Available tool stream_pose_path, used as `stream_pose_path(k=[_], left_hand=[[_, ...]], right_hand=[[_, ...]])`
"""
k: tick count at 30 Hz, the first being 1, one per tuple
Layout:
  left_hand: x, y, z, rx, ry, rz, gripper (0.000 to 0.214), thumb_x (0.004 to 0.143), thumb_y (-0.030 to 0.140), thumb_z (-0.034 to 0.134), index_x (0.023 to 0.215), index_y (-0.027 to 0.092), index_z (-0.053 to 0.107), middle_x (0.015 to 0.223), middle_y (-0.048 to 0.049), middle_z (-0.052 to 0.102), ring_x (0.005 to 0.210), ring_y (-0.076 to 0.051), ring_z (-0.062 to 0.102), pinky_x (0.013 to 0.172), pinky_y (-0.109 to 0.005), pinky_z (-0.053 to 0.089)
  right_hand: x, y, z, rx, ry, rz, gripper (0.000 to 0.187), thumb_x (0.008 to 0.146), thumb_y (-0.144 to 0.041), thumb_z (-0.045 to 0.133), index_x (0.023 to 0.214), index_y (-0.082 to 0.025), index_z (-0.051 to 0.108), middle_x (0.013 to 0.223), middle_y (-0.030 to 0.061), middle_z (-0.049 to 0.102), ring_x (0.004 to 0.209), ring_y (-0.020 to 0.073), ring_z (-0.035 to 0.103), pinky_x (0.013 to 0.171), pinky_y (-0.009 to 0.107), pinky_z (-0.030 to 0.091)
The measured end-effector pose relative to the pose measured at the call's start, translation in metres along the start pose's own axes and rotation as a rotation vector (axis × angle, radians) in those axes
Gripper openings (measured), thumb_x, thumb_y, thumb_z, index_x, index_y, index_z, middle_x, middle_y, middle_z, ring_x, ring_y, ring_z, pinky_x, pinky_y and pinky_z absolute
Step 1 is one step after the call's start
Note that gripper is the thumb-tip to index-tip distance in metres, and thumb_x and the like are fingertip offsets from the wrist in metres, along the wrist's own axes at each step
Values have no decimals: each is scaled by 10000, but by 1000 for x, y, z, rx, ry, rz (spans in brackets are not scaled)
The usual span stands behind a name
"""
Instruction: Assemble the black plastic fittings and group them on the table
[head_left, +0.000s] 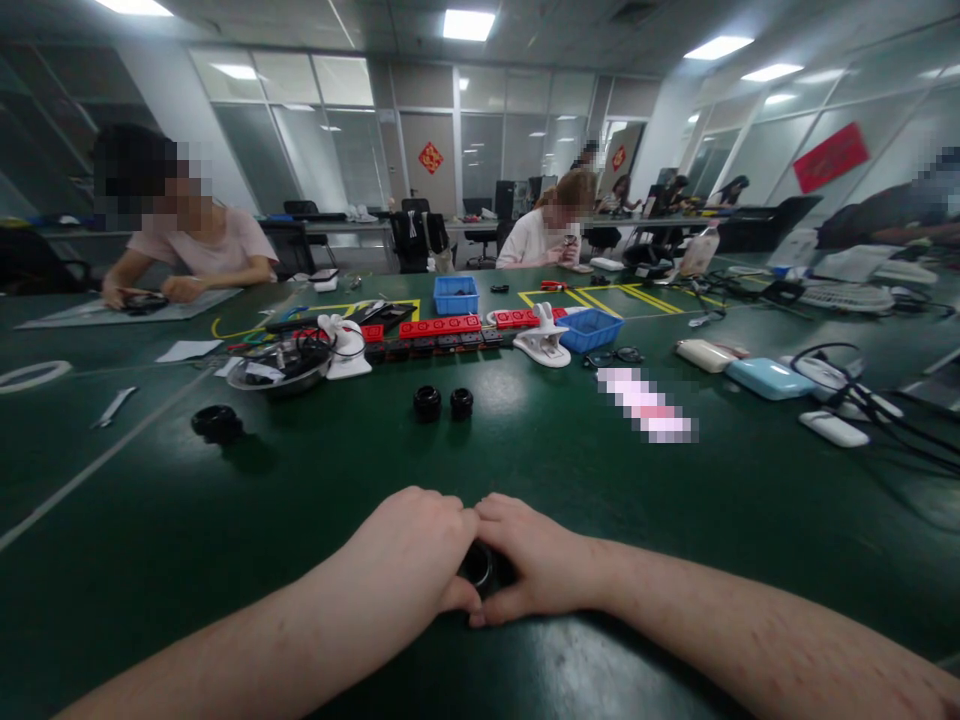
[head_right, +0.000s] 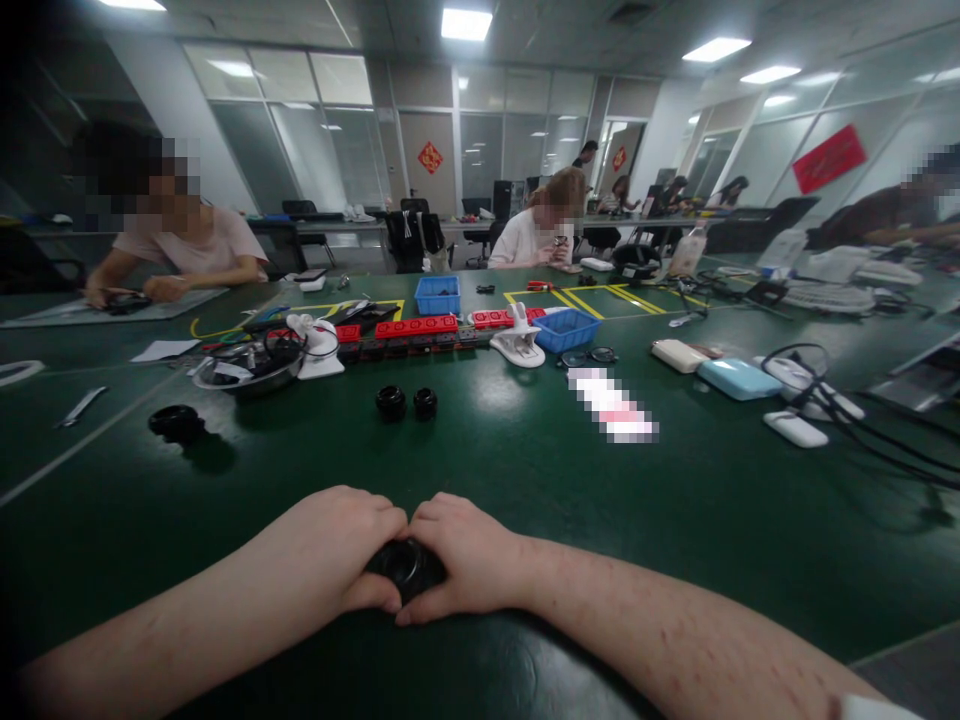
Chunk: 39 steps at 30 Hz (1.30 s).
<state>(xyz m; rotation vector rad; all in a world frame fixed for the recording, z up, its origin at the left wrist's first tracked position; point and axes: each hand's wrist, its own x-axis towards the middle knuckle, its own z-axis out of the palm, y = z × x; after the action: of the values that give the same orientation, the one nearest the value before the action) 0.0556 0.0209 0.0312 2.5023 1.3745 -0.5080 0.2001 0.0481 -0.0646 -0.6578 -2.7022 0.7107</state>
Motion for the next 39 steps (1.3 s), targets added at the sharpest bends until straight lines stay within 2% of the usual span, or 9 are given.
stream_pose_path(k=[9,16,20,23,25,28,31,34,39], left_hand=[[-1,5,1,39,15,-87,405,650,421,707,853,73,669,798,-135,669,748,-320,636,653,-377,481],[-3,16,3,73,27,-138,333,726,393,632,808,73,682,758,-146,669,715,-325,637,640,-397,472],[-3,17,7,75,30,-169,436,777,478,551,829,64,677,766,-160,667,719,-325,629,651,-417,467],[-5,9,7,22,82,-109,518,737,553,566,887,66,656,820,-156,660,760,-323,614,671,-427,463],[-8,2,6,-64,157,8,494,699,546,619,932,111,642,874,-117,657,812,-299,602,720,-419,458],[-12,-10,5,-216,202,267,405,692,387,703,1055,240,598,1023,-22,640,943,-228,575,840,-357,421],[-13,-19,7,-286,138,412,372,742,148,665,1069,312,597,1091,35,629,1032,-168,547,917,-293,368],[-10,-22,11,-313,120,430,371,759,48,605,1039,291,627,1073,25,642,1035,-153,548,932,-272,355],[-9,-13,10,-247,103,340,297,751,61,607,987,234,653,1028,-18,642,957,-190,571,852,-296,409]], right_hand=[[0,1,1,-30,-7,-7,439,623,-438,703,921,-137,585,838,49,565,770,170,495,732,297,397],[1,0,1,-50,-8,-1,426,602,-468,707,842,-138,585,786,33,544,731,155,476,687,280,398],[1,1,1,-57,-12,5,426,600,-475,702,830,-137,585,796,40,555,735,161,483,691,287,404],[0,3,3,-54,-4,-6,431,601,-446,711,873,-133,592,824,47,575,749,168,499,718,299,405],[0,3,3,-28,2,-21,468,604,-428,718,945,-136,587,877,52,591,791,178,513,762,314,397],[-1,2,2,9,4,-31,512,620,-418,713,1034,-157,565,967,58,594,870,195,518,813,333,375],[0,0,0,20,-9,-11,491,634,-396,710,1045,-171,561,984,55,593,881,198,520,809,331,369],[0,0,-1,29,-20,-2,494,628,-378,718,1049,-175,556,978,52,592,871,195,524,789,317,374],[0,2,1,12,-33,-18,406,637,-387,708,969,-185,592,941,41,590,875,194,521,807,327,364]])
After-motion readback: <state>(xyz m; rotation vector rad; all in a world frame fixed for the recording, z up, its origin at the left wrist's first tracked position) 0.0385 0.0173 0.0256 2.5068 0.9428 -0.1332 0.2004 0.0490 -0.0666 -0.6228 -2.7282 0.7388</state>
